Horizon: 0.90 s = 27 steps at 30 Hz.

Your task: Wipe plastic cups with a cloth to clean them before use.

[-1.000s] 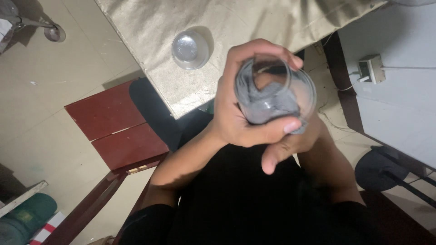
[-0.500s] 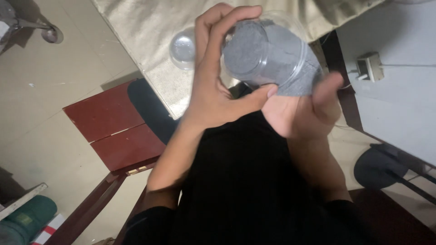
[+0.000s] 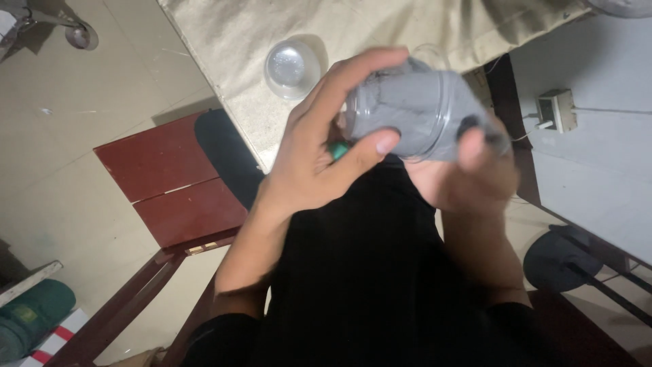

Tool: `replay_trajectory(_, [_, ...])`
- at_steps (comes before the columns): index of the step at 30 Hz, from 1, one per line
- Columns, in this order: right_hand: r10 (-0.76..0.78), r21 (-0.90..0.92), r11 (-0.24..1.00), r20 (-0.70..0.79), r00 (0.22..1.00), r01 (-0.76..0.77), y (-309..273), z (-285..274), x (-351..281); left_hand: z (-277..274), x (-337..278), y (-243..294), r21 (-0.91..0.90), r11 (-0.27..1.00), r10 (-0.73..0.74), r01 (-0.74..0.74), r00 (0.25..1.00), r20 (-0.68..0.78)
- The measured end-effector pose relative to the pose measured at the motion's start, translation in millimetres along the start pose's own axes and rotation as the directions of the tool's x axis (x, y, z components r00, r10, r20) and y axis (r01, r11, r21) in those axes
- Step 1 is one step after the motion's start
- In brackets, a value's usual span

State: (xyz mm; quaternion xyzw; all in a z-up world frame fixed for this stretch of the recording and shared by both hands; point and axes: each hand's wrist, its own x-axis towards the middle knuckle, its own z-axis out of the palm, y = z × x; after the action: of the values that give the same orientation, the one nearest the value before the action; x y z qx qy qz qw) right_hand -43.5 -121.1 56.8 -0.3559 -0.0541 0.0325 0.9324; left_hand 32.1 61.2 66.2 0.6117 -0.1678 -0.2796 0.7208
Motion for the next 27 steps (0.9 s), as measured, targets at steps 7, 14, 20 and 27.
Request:
replay_trajectory(7, [0.144, 0.043, 0.989, 0.009, 0.990, -0.144, 3.9, -14.9, -17.1, -24.9, -1.9, -25.3, 0.307, 0.851, 0.385, -0.426, 0.904, 0.186])
replay_trajectory(14, [-0.151, -0.894, 0.153, 0.401, 0.904, 0.422, 31.0, 13.9, 1.8, -30.4, -2.1, -44.3, 0.084, 0.954, 0.293, -0.287, 0.954, -0.068])
replay_trajectory(20, [-0.118, -0.914, -0.144, 0.396, 0.911, 0.379, 54.9, -17.4, 1.0, -59.4, 1.9, -41.2, 0.157, 0.975, 0.189, -0.160, 0.963, -0.191])
replay_trajectory(27, [-0.093, -0.978, -0.132, 0.177, 0.980, 0.164, 64.7, -111.4, -30.9, -72.7, 18.3, -25.8, 0.801, 0.598, 0.371, -0.031, 0.897, -0.242])
